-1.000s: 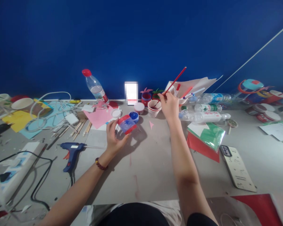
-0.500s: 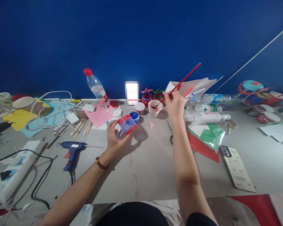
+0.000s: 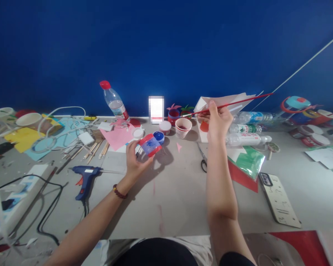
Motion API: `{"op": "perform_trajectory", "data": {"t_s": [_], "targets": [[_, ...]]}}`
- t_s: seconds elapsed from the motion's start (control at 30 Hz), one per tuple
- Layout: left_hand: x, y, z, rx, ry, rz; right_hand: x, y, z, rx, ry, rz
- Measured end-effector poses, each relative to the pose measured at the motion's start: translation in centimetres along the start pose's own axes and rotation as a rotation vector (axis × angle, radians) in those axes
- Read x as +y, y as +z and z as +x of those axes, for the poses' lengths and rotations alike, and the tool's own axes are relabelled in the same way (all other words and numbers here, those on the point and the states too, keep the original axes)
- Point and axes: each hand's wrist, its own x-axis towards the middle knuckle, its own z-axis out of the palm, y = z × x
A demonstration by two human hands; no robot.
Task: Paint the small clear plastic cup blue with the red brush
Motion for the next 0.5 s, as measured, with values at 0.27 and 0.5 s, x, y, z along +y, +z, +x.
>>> {"op": "perform_trajectory", "data": {"t_s": [0.27, 0.5], "targets": [[0.3, -0.1, 0.1, 0.021, 0.009, 0.008, -0.6, 2.0, -2.2, -0.253, 0.035, -0.054], [0.3, -0.5, 0.2, 0.029, 0.028, 0.028, -2.0, 2.7, -3.6, -0.315, 0.126, 0.101]]}}
